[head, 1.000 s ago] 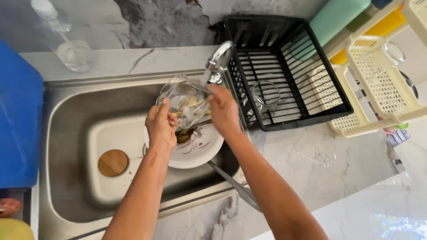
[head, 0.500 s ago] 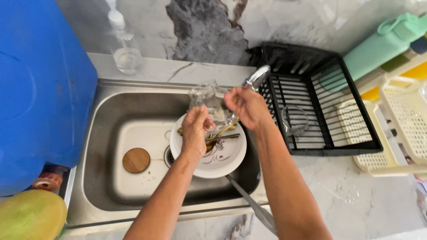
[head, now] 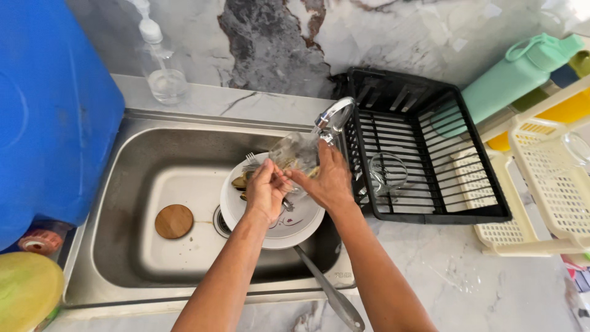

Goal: The person washes a variety of kitchen items under a running faucet, including a dish rack, plates, cutlery, a glass, a small pot, and a ladle, rinsing each item and placing them aside or into the rack.

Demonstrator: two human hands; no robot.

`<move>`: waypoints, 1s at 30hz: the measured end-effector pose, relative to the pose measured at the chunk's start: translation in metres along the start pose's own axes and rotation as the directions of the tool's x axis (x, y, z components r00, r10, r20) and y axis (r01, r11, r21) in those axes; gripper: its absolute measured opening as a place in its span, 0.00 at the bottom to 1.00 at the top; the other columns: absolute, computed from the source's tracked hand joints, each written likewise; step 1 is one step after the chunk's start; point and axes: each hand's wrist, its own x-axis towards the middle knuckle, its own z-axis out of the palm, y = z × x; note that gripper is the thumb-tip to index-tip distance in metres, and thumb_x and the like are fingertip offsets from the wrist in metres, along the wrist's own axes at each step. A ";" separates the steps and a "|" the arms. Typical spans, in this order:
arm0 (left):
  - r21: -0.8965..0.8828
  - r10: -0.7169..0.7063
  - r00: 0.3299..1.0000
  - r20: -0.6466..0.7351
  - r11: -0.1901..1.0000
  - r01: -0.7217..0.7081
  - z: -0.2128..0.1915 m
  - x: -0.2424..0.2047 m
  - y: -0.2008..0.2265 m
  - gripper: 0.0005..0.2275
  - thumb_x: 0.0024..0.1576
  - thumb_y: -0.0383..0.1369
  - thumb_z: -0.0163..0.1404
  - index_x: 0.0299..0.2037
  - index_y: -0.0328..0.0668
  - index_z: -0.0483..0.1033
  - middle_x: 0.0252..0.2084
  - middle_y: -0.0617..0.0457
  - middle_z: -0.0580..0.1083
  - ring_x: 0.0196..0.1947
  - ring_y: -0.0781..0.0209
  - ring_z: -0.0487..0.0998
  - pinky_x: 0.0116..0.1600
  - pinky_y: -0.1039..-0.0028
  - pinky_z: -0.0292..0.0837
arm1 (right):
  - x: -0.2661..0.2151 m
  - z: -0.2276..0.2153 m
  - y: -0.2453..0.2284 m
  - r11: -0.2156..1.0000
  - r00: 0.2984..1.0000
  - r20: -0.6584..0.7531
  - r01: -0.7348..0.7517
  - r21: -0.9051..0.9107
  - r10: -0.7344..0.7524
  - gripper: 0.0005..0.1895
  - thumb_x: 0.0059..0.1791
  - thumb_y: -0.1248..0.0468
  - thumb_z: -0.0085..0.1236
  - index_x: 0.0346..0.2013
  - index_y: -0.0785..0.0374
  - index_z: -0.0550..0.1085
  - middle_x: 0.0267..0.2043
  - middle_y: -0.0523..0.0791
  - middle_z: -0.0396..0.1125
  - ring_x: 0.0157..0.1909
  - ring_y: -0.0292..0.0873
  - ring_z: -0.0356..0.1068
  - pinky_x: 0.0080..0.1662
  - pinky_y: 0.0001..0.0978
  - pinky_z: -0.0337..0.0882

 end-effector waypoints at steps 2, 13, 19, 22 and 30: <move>0.082 -0.033 0.999 0.003 0.996 0.032 0.004 -0.005 0.001 0.16 0.63 0.43 0.53 0.28 0.43 0.71 0.27 0.50 0.69 0.24 0.61 0.74 0.31 0.75 0.79 | 0.015 0.006 0.000 0.993 0.996 0.020 -0.091 -0.075 0.093 0.52 0.39 0.28 0.63 0.70 0.52 0.64 0.68 0.54 0.61 0.69 0.62 0.62 0.63 0.62 0.67; 0.816 0.186 0.970 0.157 0.529 -0.233 0.061 -0.064 0.098 0.22 0.54 0.56 0.57 0.21 0.47 0.78 0.15 0.55 0.69 0.18 0.67 0.67 0.25 0.76 0.64 | 0.017 -0.005 -0.013 0.852 0.975 0.162 -0.213 0.479 0.153 0.26 0.47 0.41 0.62 0.54 0.49 0.79 0.51 0.48 0.75 0.60 0.53 0.72 0.63 0.47 0.67; 0.827 0.154 0.913 0.377 0.387 -0.407 0.020 0.038 0.076 0.20 0.55 0.56 0.58 0.22 0.52 0.80 0.18 0.60 0.70 0.24 0.69 0.67 0.33 0.80 0.64 | -0.001 -0.002 0.001 0.938 0.987 0.160 -0.070 0.341 0.015 0.10 0.48 0.49 0.64 0.31 0.49 0.82 0.26 0.40 0.75 0.36 0.40 0.73 0.46 0.34 0.70; 0.747 0.201 0.905 0.374 0.513 -0.422 0.034 0.018 0.080 0.16 0.59 0.52 0.55 0.35 0.49 0.76 0.30 0.55 0.72 0.37 0.63 0.69 0.48 0.73 0.63 | -0.001 -0.010 -0.007 0.968 0.985 0.128 -0.140 0.210 0.115 0.13 0.51 0.46 0.57 0.30 0.47 0.80 0.26 0.36 0.76 0.38 0.41 0.75 0.45 0.35 0.72; 0.754 0.066 0.997 0.047 0.653 -0.079 0.031 -0.029 0.070 0.26 0.63 0.44 0.50 0.68 0.43 0.62 0.67 0.36 0.65 0.66 0.37 0.66 0.65 0.52 0.62 | 0.017 0.002 -0.023 0.945 0.998 0.048 -0.024 -0.327 0.042 0.15 0.53 0.44 0.52 0.36 0.49 0.75 0.33 0.46 0.74 0.46 0.53 0.77 0.51 0.48 0.75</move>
